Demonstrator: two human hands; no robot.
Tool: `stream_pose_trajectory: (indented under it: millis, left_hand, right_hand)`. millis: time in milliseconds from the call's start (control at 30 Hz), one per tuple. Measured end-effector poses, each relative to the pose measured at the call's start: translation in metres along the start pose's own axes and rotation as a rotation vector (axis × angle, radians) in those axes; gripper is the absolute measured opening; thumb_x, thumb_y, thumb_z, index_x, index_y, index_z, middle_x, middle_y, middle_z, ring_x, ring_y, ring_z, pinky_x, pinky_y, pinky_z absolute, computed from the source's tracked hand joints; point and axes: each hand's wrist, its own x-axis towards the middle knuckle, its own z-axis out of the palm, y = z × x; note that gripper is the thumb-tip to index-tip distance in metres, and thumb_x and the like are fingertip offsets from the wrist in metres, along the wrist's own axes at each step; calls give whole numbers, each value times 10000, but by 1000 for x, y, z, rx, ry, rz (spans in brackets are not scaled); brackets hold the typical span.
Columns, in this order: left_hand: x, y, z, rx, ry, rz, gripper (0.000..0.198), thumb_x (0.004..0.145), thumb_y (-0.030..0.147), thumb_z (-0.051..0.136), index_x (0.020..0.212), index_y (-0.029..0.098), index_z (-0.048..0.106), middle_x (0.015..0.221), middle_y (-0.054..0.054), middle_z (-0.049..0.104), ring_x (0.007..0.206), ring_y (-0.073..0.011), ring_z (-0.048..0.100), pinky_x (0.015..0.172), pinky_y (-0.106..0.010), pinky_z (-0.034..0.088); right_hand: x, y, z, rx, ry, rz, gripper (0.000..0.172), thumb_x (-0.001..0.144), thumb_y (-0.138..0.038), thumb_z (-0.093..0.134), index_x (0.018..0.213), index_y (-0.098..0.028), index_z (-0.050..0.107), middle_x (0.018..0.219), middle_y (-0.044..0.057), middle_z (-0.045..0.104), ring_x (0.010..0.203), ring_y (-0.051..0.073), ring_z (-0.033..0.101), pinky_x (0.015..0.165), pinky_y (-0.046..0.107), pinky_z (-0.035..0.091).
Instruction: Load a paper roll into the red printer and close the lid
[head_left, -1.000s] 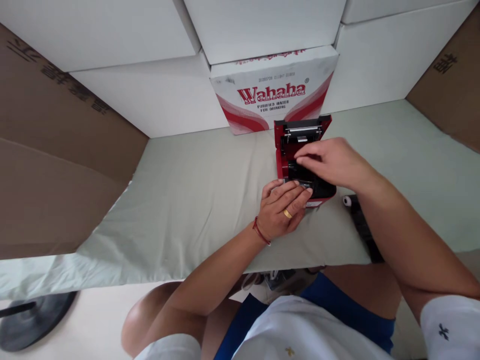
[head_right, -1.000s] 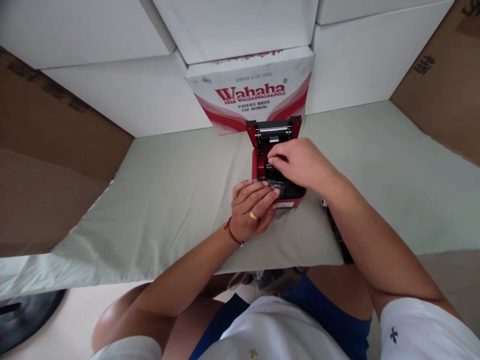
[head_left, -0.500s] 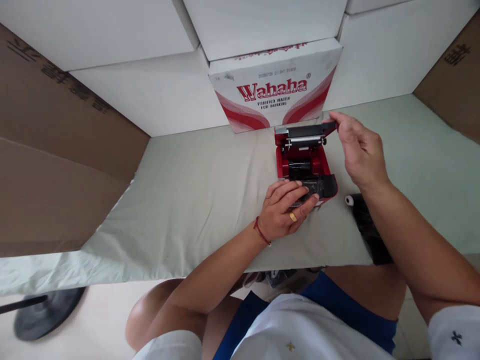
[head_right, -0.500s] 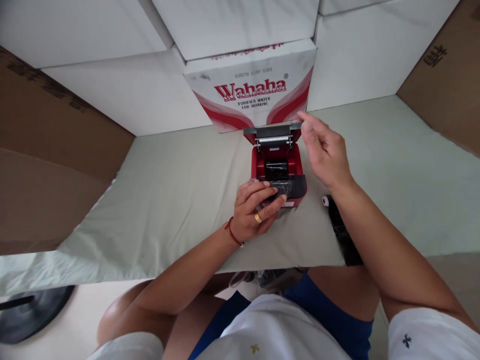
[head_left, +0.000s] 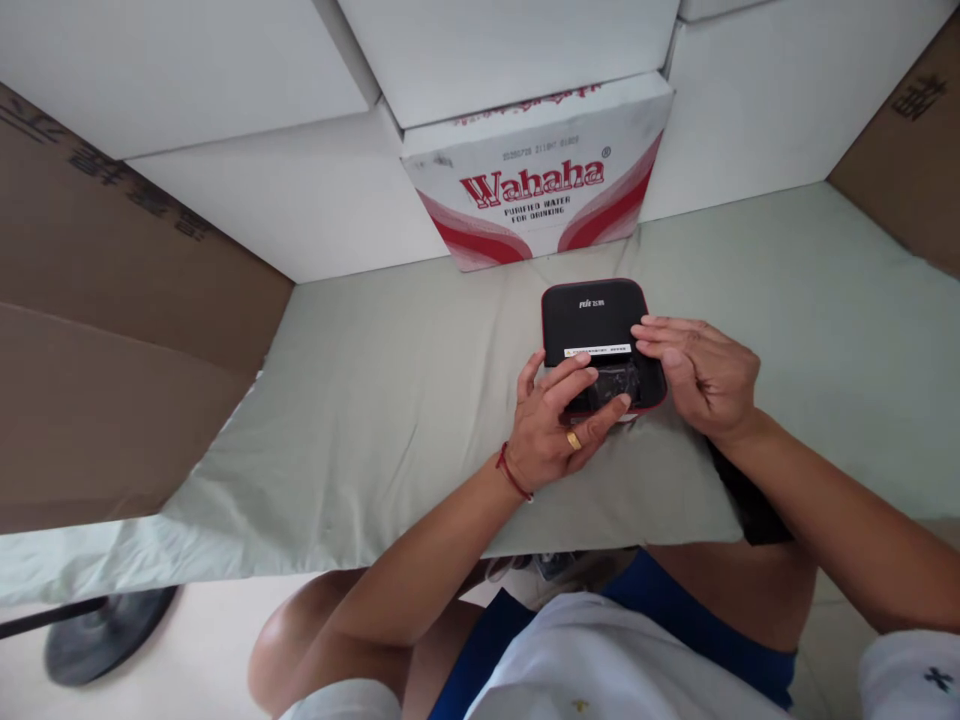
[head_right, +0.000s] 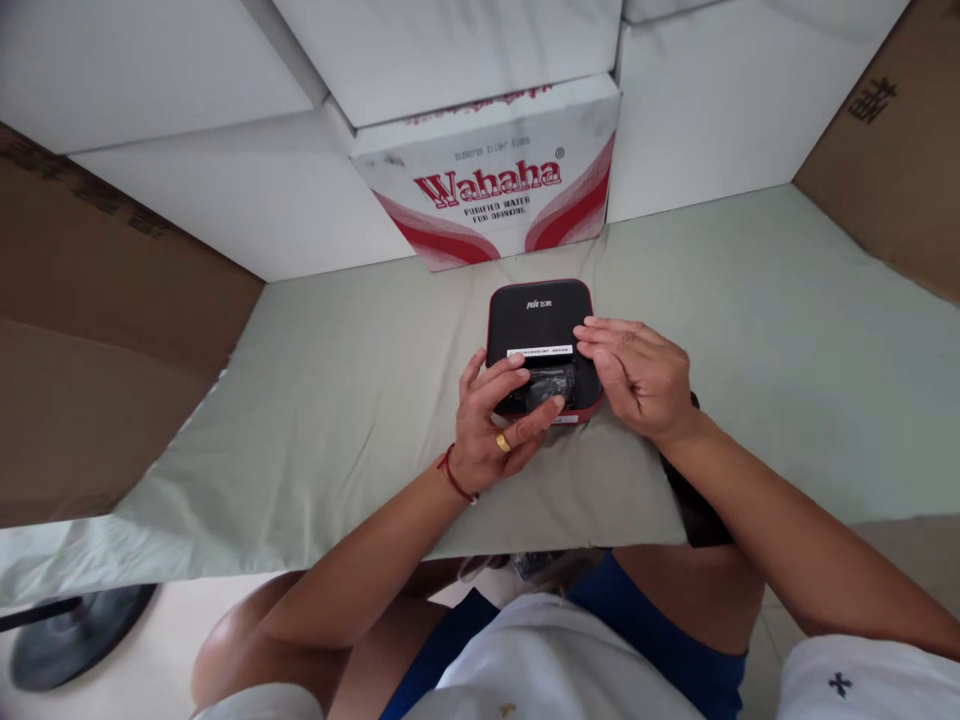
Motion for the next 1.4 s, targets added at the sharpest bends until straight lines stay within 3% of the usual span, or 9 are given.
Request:
stream_pose_trajectory:
  millis: [267,333,400,500,633,800,967,1300,1400]
  left_hand:
    - [2,-13,-3,-136,71,-159,726,1064,575,550,1693,316,297,1450,-122,723,1472,-309,632,1383,-630,172]
    - [0,-16,-2,-189,71,-225,734,1064,591,533,1693,295,296,1406,-123,748,1452,-316,644,1367,-626,231]
    - [-2,-19,0,-272,91,-270,713,1060,578,543,1676,289,328,1422,-141,726,1404,-311,674,1285,-586,409]
    - [-4,-23,3,-429,117,-308,703,1040,542,606,1650,281,374,1448,-157,683,1326,-288,715,1155,-499,553]
    - [-5,-26,4,-483,144,-303,718,1023,535,638,1645,274,391,1371,-128,734,1357,-293,683,1178,-517,521]
    - [2,-22,-2,-358,124,-339,542,1088,438,514,1608,308,439,1274,-89,796,1286,-289,723,1151,-545,471]
    - [14,-17,-8,-262,77,-337,573,1108,431,467,1652,268,394,1203,-83,820,1193,-264,763,1107,-494,471]
    - [4,-22,8,-515,218,-415,512,1078,447,550,1567,352,433,1204,-50,771,1254,-255,728,1161,-504,511]
    - [4,-29,12,-613,218,-506,669,1029,583,604,1620,411,342,1411,-68,688,1415,-271,637,1206,-500,492]
  right_hand:
    - [6,-12,1,15,2,119,322,1096,-272,508,1173,-312,818,1153,77,860,1157,303,799,1021,556,620]
    - [6,-17,0,14,-30,137,361,1110,-355,481,1307,-308,779,1209,101,837,1195,325,767,1041,582,588]
    - [5,-21,0,25,-80,118,459,1115,-446,455,1484,-297,684,1273,127,797,1217,341,727,1049,596,559]
    - [1,-24,0,72,-144,52,472,1118,-502,424,1460,-326,698,1291,123,743,1216,335,683,1070,606,530]
    - [-3,-22,-2,112,-149,14,401,1122,-458,429,1234,-325,791,1270,107,720,1243,326,681,1141,642,472]
    - [-4,-19,-1,112,-138,41,321,1101,-389,503,1174,-318,807,1229,89,737,1239,311,704,1177,646,446]
    - [-4,-18,3,84,-110,26,287,1078,-372,542,1173,-357,813,1226,69,742,1196,306,721,1166,645,464]
    - [-5,-29,-1,3,-16,-155,328,1080,-441,541,1250,-339,803,868,56,734,952,280,632,807,493,555]
    - [-5,-30,-2,46,-9,-161,290,1059,-413,586,1243,-346,800,851,38,737,920,268,642,778,467,545]
